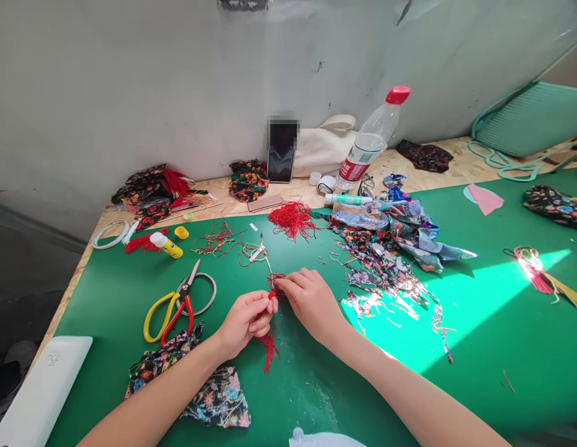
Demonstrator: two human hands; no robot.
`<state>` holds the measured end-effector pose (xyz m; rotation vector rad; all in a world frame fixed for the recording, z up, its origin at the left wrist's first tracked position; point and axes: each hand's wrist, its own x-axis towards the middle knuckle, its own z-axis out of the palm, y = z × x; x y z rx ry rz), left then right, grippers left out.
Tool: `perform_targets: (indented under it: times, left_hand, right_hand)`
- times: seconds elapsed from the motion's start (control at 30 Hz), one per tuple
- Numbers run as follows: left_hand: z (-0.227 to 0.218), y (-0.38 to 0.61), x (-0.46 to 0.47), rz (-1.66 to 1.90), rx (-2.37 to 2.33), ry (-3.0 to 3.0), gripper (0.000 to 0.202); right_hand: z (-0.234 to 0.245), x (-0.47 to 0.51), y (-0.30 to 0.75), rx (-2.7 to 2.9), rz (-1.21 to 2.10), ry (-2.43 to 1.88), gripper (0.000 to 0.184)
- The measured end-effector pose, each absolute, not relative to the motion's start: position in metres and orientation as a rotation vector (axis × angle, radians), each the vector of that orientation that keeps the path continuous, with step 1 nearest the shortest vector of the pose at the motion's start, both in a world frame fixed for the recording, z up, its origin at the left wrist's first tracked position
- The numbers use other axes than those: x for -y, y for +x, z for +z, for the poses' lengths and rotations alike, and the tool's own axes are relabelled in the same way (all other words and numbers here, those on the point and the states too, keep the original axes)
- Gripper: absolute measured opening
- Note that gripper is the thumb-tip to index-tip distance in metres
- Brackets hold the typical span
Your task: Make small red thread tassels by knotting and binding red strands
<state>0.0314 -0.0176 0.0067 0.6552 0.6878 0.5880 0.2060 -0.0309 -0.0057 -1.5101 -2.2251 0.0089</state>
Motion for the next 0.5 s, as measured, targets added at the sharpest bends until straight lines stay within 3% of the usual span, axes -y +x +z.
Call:
perform_targets:
  times: [0.5]
  left_hand:
    - [0.0045, 0.0357, 0.0199, 0.638, -0.743, 0.639, 0.025]
  right_hand:
    - [-0.0015, 0.0325, 0.2051, 2.111, 0.083, -1.519, 0.011]
